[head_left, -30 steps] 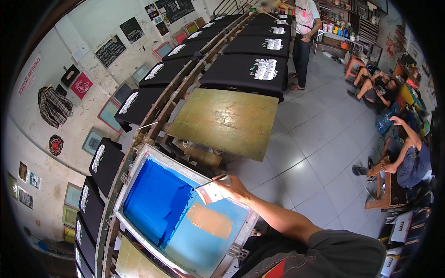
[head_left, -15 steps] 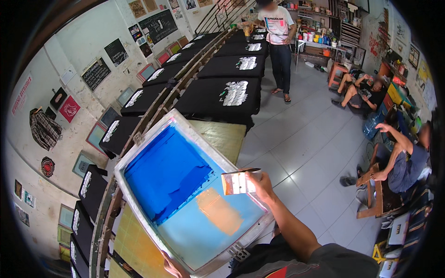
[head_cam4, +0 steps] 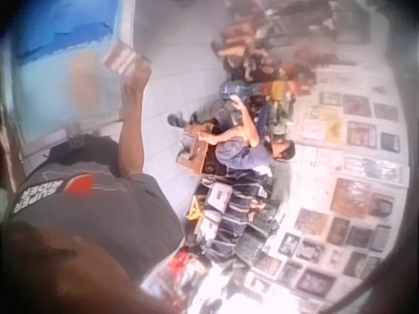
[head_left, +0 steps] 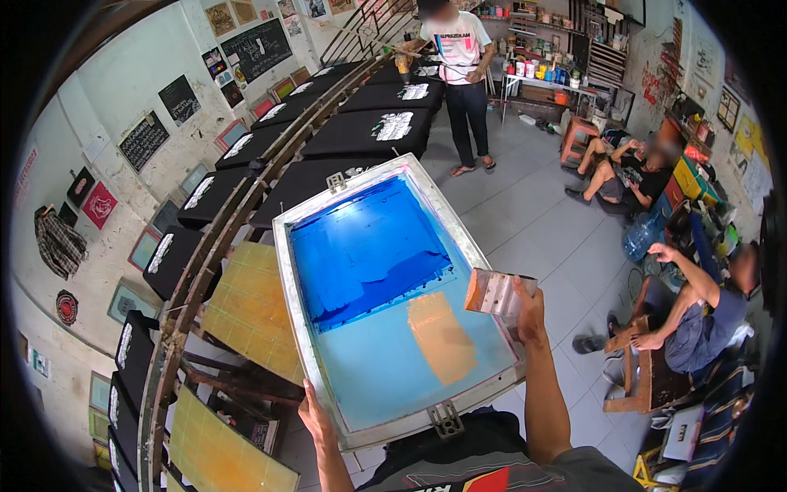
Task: The person uses a squeegee to spread blue ink across a screen printing frame positioned over a black t-shirt. The person repeatedly pulls the squeegee across the screen to coat it with ink, then lifts and moves the frame to a different position before continuing the process.
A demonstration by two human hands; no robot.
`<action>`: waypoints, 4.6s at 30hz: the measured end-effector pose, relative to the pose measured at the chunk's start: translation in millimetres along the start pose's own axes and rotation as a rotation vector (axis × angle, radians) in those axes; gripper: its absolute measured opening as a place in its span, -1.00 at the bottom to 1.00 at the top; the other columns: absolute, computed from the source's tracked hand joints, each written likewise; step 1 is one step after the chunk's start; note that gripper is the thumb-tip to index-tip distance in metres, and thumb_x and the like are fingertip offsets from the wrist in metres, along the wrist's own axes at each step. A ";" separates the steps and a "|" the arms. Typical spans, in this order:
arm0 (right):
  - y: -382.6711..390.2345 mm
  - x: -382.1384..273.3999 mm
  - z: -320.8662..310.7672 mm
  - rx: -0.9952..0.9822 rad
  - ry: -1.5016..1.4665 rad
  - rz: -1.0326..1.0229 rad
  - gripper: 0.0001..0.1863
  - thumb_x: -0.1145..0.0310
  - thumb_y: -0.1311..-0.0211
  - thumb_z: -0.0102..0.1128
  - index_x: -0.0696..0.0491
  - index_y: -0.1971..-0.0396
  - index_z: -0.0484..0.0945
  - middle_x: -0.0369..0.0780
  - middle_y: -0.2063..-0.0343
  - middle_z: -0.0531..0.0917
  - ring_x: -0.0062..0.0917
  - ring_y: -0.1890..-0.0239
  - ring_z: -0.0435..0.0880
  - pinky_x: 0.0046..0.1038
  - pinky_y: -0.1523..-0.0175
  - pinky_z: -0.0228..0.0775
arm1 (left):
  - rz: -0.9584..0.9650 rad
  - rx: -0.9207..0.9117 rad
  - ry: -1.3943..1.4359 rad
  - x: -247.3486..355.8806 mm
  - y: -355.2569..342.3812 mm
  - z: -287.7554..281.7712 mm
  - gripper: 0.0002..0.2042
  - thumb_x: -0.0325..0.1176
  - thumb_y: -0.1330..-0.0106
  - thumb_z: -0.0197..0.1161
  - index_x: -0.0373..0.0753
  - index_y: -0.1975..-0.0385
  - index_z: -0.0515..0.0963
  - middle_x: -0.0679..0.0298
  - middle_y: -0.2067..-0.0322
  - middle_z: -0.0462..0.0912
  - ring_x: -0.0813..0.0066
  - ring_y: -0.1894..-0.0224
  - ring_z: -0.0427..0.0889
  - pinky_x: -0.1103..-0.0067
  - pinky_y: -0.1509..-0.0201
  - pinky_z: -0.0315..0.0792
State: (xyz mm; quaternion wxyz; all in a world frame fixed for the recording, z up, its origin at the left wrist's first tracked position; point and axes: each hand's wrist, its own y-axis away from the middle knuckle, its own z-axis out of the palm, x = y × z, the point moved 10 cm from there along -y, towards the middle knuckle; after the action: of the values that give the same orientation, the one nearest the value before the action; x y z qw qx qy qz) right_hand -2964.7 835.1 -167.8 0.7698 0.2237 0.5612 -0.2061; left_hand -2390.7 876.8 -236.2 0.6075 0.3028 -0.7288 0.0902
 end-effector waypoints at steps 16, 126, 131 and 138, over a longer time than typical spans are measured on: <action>-292.1 3.4 113.0 -0.137 -0.015 0.019 -0.58 0.08 -0.39 0.30 0.22 0.19 0.66 -0.20 0.28 0.72 -0.53 0.28 0.69 -0.42 0.13 0.54 | 0.083 0.069 0.136 84.8 -138.1 197.1 -0.32 0.21 -0.50 0.12 -0.51 0.15 0.64 0.28 0.39 0.58 0.48 0.34 0.46 0.46 0.22 0.40; -492.7 137.8 576.6 -1.705 0.894 -1.077 -0.66 0.60 0.06 0.40 -0.01 0.21 0.74 -0.30 0.22 0.75 -0.40 0.10 0.69 -0.31 -0.18 0.27 | -0.316 0.667 0.183 75.2 -251.1 410.6 -0.57 -0.08 -0.46 0.35 -0.45 0.10 0.63 0.36 0.39 0.60 0.65 0.33 0.45 0.60 0.25 0.36; -471.9 162.5 580.9 -1.646 0.951 -1.187 -0.75 0.55 -0.05 0.37 0.01 0.23 0.73 -0.28 0.26 0.74 -0.40 0.13 0.68 -0.33 -0.07 0.30 | -0.323 0.683 0.155 73.0 -250.4 410.7 -0.57 -0.08 -0.45 0.35 -0.45 0.13 0.63 0.39 0.43 0.56 0.66 0.35 0.41 0.60 0.28 0.33; -460.4 153.9 530.9 -1.840 0.816 -1.268 -0.86 0.52 -0.14 0.21 0.02 0.31 0.68 -0.29 0.30 0.68 -0.45 0.13 0.66 -0.28 -0.14 0.31 | -0.320 0.711 0.126 79.9 -247.6 411.6 -0.57 -0.04 -0.44 0.36 -0.41 0.22 0.65 0.43 0.52 0.48 0.67 0.41 0.34 0.59 0.34 0.27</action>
State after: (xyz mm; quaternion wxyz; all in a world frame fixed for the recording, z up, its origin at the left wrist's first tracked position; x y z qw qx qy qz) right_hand -2772.8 144.1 -223.6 0.1665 -0.6814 0.7125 0.0168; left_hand -2602.6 446.6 -320.7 0.5145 0.5981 -0.5571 0.2594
